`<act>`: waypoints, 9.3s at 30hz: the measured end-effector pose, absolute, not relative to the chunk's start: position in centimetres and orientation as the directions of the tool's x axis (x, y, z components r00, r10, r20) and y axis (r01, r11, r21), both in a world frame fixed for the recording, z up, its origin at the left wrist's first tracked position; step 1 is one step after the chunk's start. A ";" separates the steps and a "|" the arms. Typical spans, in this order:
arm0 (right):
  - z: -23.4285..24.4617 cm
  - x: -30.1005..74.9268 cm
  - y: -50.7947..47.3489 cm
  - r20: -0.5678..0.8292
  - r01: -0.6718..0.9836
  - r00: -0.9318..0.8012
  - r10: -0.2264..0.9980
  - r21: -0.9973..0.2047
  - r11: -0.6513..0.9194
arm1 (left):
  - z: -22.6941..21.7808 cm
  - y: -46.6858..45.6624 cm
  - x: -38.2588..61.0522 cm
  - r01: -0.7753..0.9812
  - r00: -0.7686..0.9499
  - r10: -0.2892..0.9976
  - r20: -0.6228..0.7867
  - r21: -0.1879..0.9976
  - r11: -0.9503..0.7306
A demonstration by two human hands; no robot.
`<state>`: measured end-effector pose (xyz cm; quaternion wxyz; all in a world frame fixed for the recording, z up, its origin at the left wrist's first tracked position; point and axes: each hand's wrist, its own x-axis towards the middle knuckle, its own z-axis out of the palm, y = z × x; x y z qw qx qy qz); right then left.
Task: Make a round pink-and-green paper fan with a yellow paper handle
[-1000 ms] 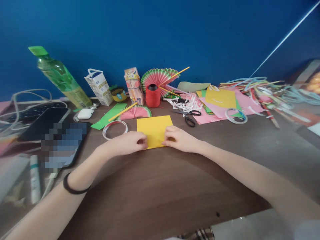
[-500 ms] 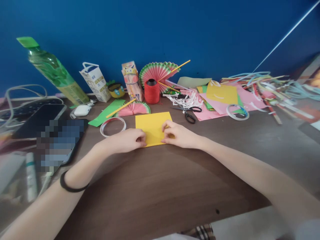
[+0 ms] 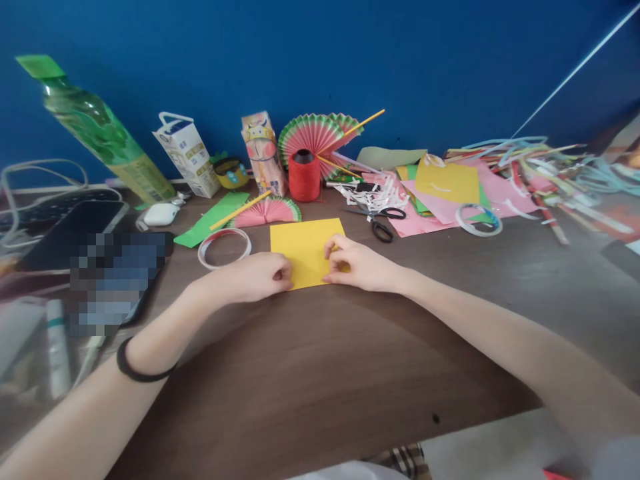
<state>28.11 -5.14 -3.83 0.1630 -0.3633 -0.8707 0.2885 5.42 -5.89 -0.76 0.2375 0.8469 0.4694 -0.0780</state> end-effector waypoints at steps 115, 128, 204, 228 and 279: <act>-0.7 31.4 -3.3 -0.295 0.613 -0.787 0.542 -0.478 0.629 | 0.3 -5.8 4.8 0.892 0.451 0.751 -0.481 0.274 -0.360; -0.8 29.7 -4.8 -0.229 0.725 -0.688 0.689 -0.260 0.638 | 0.5 -6.6 5.2 0.820 0.570 0.757 -0.319 0.272 -0.503; -1.4 29.3 -5.0 -0.234 0.779 -0.622 0.747 -0.276 0.562 | -2.2 -16.8 11.8 0.843 0.453 0.887 -0.093 -0.280 -0.460; -0.7 29.4 -5.1 -0.161 0.608 -0.762 0.627 -0.508 0.610 | 0.6 -9.5 6.9 0.856 0.518 0.832 -0.199 0.107 -0.507; -1.1 29.8 -4.2 -0.268 0.778 -0.596 0.757 -0.428 0.461 | 0.5 -8.0 6.0 0.933 0.341 0.887 -0.310 -0.004 -0.360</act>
